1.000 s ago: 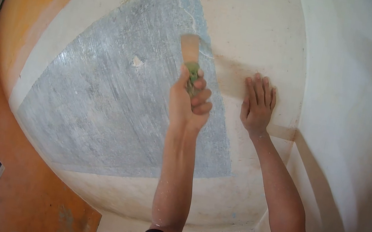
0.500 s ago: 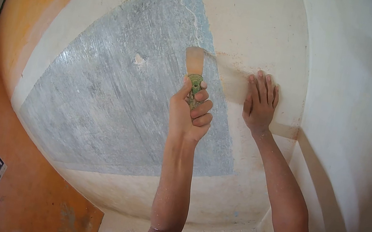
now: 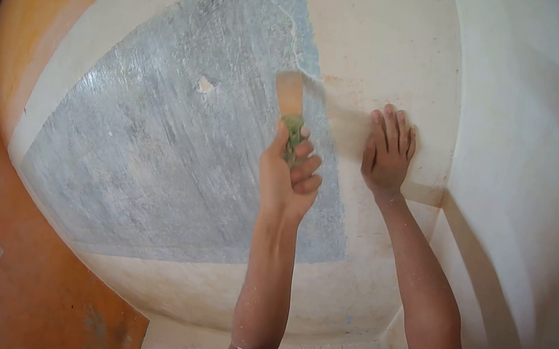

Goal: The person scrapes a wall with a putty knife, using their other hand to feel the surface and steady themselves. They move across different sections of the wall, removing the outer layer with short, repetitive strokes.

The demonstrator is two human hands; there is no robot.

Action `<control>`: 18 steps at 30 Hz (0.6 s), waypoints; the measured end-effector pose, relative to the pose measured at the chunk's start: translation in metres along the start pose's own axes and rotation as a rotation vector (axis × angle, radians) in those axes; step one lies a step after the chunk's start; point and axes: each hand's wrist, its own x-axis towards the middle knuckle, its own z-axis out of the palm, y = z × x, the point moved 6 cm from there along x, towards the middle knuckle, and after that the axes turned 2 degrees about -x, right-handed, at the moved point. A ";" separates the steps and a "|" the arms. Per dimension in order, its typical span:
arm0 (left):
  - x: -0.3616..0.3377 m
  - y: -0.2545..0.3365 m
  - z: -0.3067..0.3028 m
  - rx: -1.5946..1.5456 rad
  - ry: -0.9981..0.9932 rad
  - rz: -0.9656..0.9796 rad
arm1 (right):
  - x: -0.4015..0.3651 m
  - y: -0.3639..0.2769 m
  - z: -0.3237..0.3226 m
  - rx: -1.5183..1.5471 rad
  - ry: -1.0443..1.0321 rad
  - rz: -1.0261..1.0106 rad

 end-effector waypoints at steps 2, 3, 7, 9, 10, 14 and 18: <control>0.003 -0.006 -0.004 -0.031 0.013 -0.014 | -0.001 0.001 0.000 0.046 -0.009 0.008; 0.004 -0.003 0.001 -0.017 0.000 0.001 | -0.001 0.001 0.001 0.034 -0.022 0.016; 0.007 0.004 0.004 -0.051 -0.013 -0.020 | -0.005 0.000 -0.001 0.036 -0.023 0.010; 0.001 0.002 0.001 -0.056 -0.024 -0.032 | -0.002 0.001 0.002 0.037 -0.015 0.016; 0.000 0.002 0.002 -0.054 -0.043 -0.045 | -0.001 0.001 0.003 0.042 -0.012 0.011; 0.008 0.006 0.009 0.012 -0.012 -0.028 | -0.003 0.002 0.003 0.035 -0.015 0.013; 0.001 0.003 0.008 0.033 0.038 -0.015 | -0.002 0.001 0.002 0.037 -0.020 0.019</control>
